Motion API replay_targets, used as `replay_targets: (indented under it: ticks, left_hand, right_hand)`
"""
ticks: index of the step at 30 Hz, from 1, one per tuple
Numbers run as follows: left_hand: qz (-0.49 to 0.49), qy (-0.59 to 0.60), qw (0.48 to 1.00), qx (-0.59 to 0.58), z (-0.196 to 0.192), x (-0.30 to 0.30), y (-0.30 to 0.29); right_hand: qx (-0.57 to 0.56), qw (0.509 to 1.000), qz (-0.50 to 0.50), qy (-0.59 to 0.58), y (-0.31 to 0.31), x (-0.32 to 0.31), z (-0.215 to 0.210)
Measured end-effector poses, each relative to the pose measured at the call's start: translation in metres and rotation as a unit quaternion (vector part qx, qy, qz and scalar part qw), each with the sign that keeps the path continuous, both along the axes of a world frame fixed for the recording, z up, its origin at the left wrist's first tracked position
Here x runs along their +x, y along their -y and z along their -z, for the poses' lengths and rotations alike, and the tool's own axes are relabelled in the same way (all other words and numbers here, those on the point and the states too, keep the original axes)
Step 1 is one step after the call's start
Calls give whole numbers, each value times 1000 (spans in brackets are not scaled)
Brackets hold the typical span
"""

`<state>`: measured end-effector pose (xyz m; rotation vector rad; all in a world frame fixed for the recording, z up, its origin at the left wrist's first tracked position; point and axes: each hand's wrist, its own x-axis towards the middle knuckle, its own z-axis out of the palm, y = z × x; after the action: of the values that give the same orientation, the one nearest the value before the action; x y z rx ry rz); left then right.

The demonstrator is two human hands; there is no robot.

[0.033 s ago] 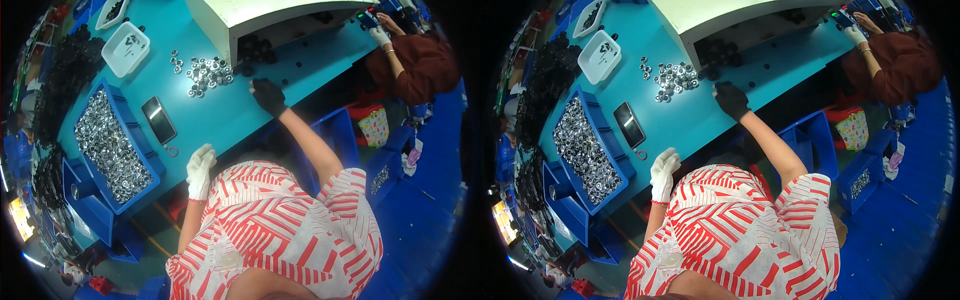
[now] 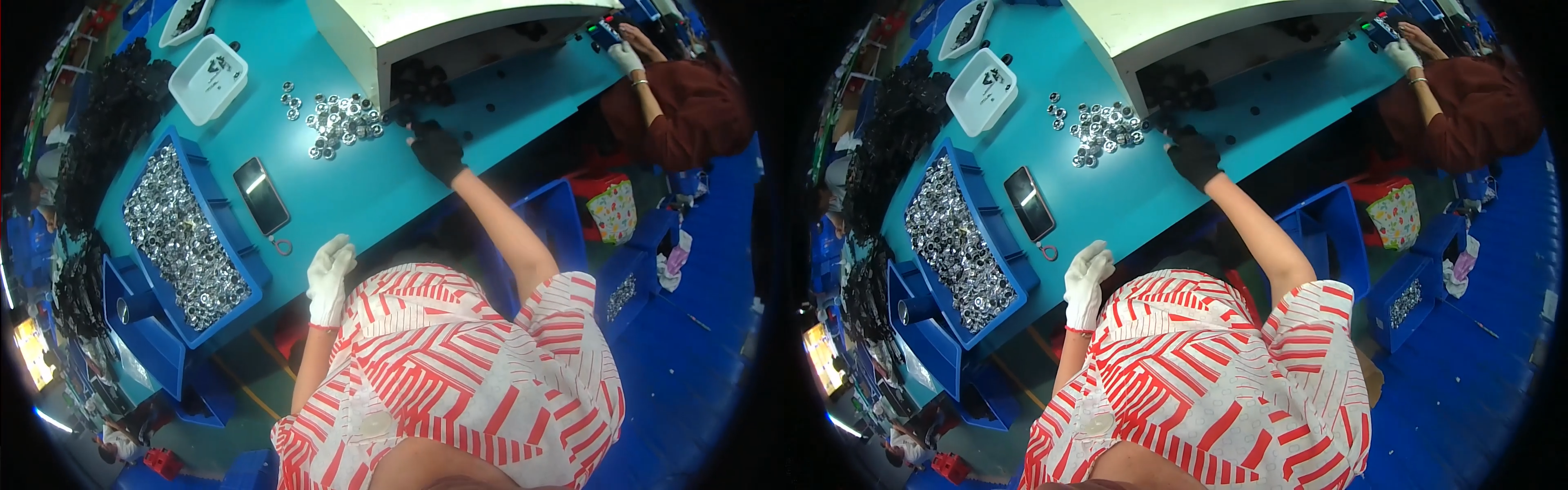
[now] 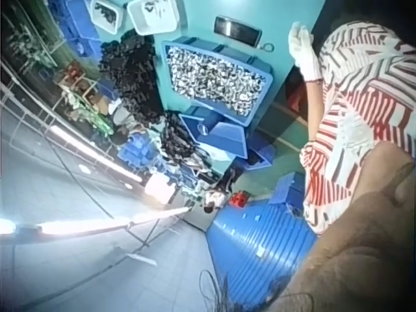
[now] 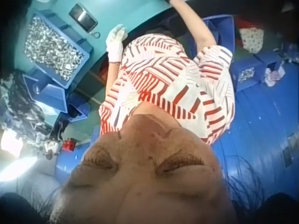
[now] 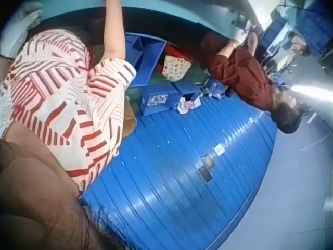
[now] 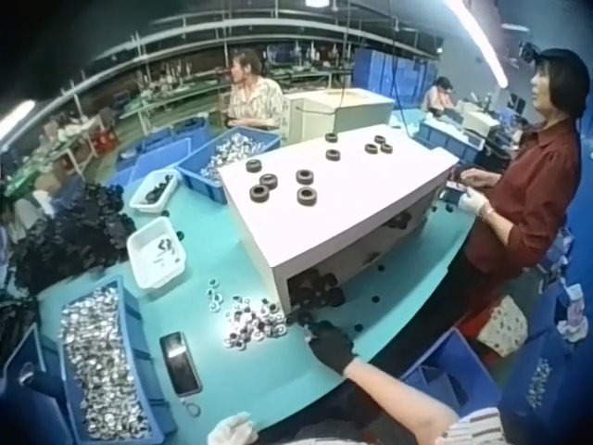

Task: Assembling metal washers onto rubber components in a factory setting.

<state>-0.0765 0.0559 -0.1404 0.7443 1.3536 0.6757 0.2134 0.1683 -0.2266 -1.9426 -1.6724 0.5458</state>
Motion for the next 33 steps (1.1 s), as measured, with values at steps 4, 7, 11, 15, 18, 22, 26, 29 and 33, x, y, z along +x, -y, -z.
replay_targets:
  ticks: [4, 7, 11, 15, 18, 22, 26, 29, 33]
  left_hand:
    - [12, 7, 1000, 17, -7, 10, -2]
    - [-10, 5, 1000, 22, -7, 10, -2]
    - [-53, 11, 997, 55, -9, 15, -2]
    - [-20, 27, 987, 156, -26, 34, -11]
    - [45, 30, 974, 219, -35, 41, -16]
    - [74, -4, 982, 175, -42, 38, -16]
    - [48, 30, 985, 164, -44, 33, -12]
    - [45, 41, 983, 175, -40, 28, -10]
    - [33, 33, 983, 176, -39, 24, -9]
  right_hand:
    - [5, 996, -36, 80, -36, 14, 33]
    - [-24, 998, -50, -6, -30, 1, 25]
    - [-232, 758, 12, -610, 20, -25, -13]
    - [-333, 528, -116, -773, 57, -46, -37]
    - [-347, 459, -114, -810, 80, -70, -40]
    - [-371, 417, -124, -820, 88, -79, -43]
    - [-367, 429, -93, -820, 91, -86, -49]
    - [-371, 439, -94, -813, 90, -90, -61]
    - [-358, 476, -119, -795, 86, -91, -75]
